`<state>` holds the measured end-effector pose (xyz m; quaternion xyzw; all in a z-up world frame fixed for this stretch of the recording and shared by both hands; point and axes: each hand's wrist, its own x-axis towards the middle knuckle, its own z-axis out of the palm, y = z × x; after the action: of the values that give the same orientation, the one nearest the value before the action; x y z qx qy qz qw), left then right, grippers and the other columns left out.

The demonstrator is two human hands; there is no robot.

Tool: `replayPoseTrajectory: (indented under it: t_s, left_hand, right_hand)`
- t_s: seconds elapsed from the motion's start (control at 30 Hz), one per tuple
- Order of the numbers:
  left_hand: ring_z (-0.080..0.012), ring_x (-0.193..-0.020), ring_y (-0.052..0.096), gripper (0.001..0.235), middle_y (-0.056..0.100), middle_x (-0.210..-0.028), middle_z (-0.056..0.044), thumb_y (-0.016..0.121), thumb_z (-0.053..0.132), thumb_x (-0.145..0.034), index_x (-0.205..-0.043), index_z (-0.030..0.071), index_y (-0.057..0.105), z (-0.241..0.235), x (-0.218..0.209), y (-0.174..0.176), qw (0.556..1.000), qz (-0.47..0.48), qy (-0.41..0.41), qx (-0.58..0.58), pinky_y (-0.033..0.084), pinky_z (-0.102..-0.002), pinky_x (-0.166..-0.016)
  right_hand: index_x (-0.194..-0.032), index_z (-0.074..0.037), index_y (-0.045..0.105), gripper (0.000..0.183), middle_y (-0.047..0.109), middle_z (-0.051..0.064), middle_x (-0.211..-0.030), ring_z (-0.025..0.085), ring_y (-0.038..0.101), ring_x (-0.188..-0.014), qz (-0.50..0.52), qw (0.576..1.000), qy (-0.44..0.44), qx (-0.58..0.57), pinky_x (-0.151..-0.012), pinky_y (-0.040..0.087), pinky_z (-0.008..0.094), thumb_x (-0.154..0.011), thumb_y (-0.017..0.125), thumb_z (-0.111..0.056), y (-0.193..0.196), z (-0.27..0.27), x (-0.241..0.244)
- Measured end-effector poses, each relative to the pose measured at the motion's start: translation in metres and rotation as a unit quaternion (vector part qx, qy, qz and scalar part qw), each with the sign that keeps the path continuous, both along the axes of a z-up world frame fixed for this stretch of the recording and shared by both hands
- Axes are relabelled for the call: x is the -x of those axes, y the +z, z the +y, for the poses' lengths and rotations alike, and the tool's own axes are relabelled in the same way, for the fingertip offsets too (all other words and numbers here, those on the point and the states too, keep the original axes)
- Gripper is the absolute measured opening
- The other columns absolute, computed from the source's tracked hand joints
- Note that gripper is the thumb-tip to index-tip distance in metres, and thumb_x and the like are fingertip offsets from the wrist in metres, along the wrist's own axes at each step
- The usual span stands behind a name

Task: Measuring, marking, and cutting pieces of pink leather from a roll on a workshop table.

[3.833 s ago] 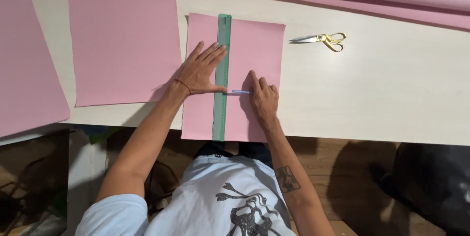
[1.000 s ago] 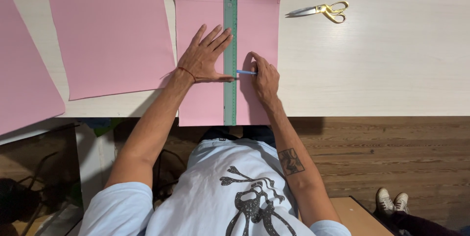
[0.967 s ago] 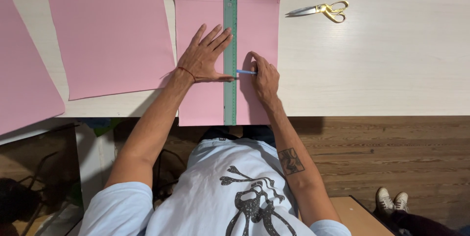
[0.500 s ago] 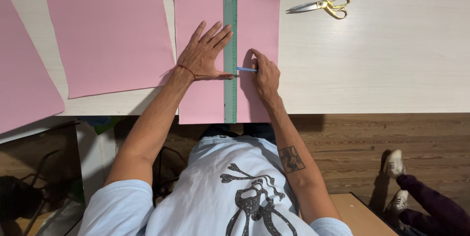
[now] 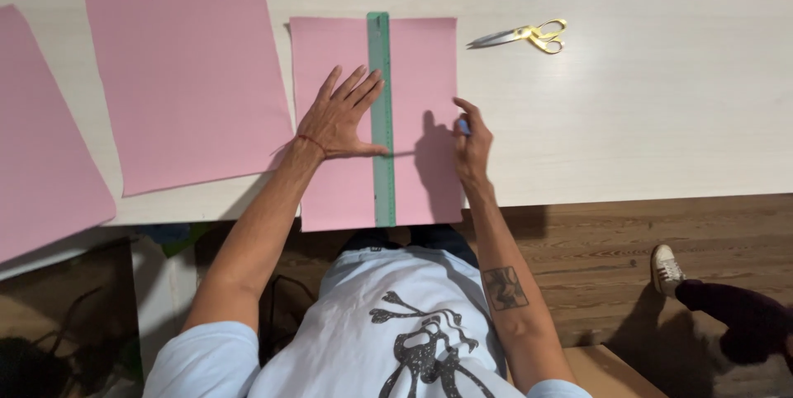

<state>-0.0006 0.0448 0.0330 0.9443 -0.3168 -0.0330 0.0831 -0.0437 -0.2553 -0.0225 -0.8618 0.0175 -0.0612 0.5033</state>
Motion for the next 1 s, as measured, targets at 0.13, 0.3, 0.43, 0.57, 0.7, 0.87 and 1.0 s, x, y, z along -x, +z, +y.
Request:
replayPoseTrajectory:
  t_s: [0.13, 0.3, 0.43, 0.57, 0.7, 0.87, 1.0]
  left_hand:
    - [-0.0254, -0.155, 0.016, 0.136, 0.021, -0.169, -0.008, 0.033, 0.106, -0.066, -0.162, 0.010, 0.024, -0.004, -0.001, 0.011, 0.999, -0.009, -0.039, -0.030, 0.002, -0.051, -0.127]
    - [-0.0251, -0.155, 0.016, 0.130, 0.024, -0.167, -0.010, 0.045, 0.097, -0.067, -0.159, 0.007, 0.027, -0.008, 0.001, 0.020, 0.999, 0.007, -0.003, 0.035, 0.002, -0.052, -0.127]
    - [-0.0249, -0.155, 0.015, 0.129, 0.024, -0.167, -0.011, 0.046, 0.096, -0.068, -0.159, 0.006, 0.027, -0.014, 0.003, 0.024, 0.997, 0.001, -0.018, 0.068, 0.002, -0.052, -0.127]
    - [-0.0244, -0.156, 0.015, 0.128, 0.024, -0.168, -0.010, 0.045, 0.096, -0.068, -0.159, 0.006, 0.028, -0.015, 0.003, 0.028, 0.997, 0.005, -0.009, 0.080, 0.000, -0.051, -0.128]
    - [-0.0244, -0.156, 0.015, 0.128, 0.023, -0.168, -0.012, 0.043, 0.096, -0.070, -0.158, 0.005, 0.028, -0.014, 0.005, 0.028, 0.995, 0.007, -0.009, 0.101, 0.000, -0.051, -0.128]
    - [-0.0256, -0.157, 0.014, 0.125, 0.023, -0.168, -0.013, 0.040, 0.095, -0.074, -0.158, 0.003, 0.029, -0.012, 0.005, 0.025, 0.996, 0.004, -0.005, 0.091, 0.000, -0.052, -0.128]
    - [-0.0256, -0.158, 0.016, 0.122, 0.025, -0.168, -0.013, 0.038, 0.094, -0.077, -0.158, 0.003, 0.031, -0.012, 0.004, 0.021, 0.996, 0.002, -0.002, 0.088, 0.001, -0.051, -0.129]
  right_hand:
    - [-0.133, -0.006, 0.063, 0.027, 0.061, 0.004, -0.072, 0.012, 0.051, -0.055, -0.025, 0.990, -0.091, 0.104, -0.047, 0.042, 0.028, -0.109, 0.049, -0.011, 0.022, -0.050, 0.013]
    - [-0.123, -0.014, 0.065, 0.030, 0.074, 0.012, -0.093, 0.029, 0.069, -0.068, -0.093, 0.943, -0.115, 0.298, -0.060, 0.054, 0.042, -0.093, 0.068, -0.007, 0.024, -0.095, 0.036]
    - [-0.124, -0.011, 0.064, 0.036, 0.074, 0.009, -0.090, 0.026, 0.067, -0.066, -0.095, 0.938, -0.129, 0.307, -0.059, 0.054, 0.040, -0.089, 0.068, -0.005, 0.032, -0.093, 0.039]
    - [-0.123, -0.004, 0.062, 0.030, 0.073, 0.009, -0.092, 0.018, 0.061, -0.056, -0.061, 0.944, -0.119, 0.302, -0.050, 0.050, 0.034, -0.094, 0.070, -0.008, 0.036, -0.089, 0.036]
    - [-0.122, -0.003, 0.061, 0.028, 0.070, 0.008, -0.088, 0.013, 0.057, -0.053, -0.054, 0.950, -0.102, 0.289, -0.046, 0.048, 0.029, -0.097, 0.071, -0.011, 0.036, -0.089, 0.036]
    - [-0.120, -0.004, 0.062, 0.029, 0.070, 0.007, -0.088, 0.014, 0.057, -0.054, -0.061, 0.945, -0.100, 0.304, -0.049, 0.046, 0.030, -0.093, 0.072, -0.011, 0.046, -0.085, 0.038]
    - [-0.118, -0.006, 0.062, 0.032, 0.071, 0.005, -0.088, 0.014, 0.056, -0.053, -0.052, 0.943, -0.105, 0.312, -0.047, 0.046, 0.031, -0.089, 0.073, -0.012, 0.046, -0.086, 0.035]
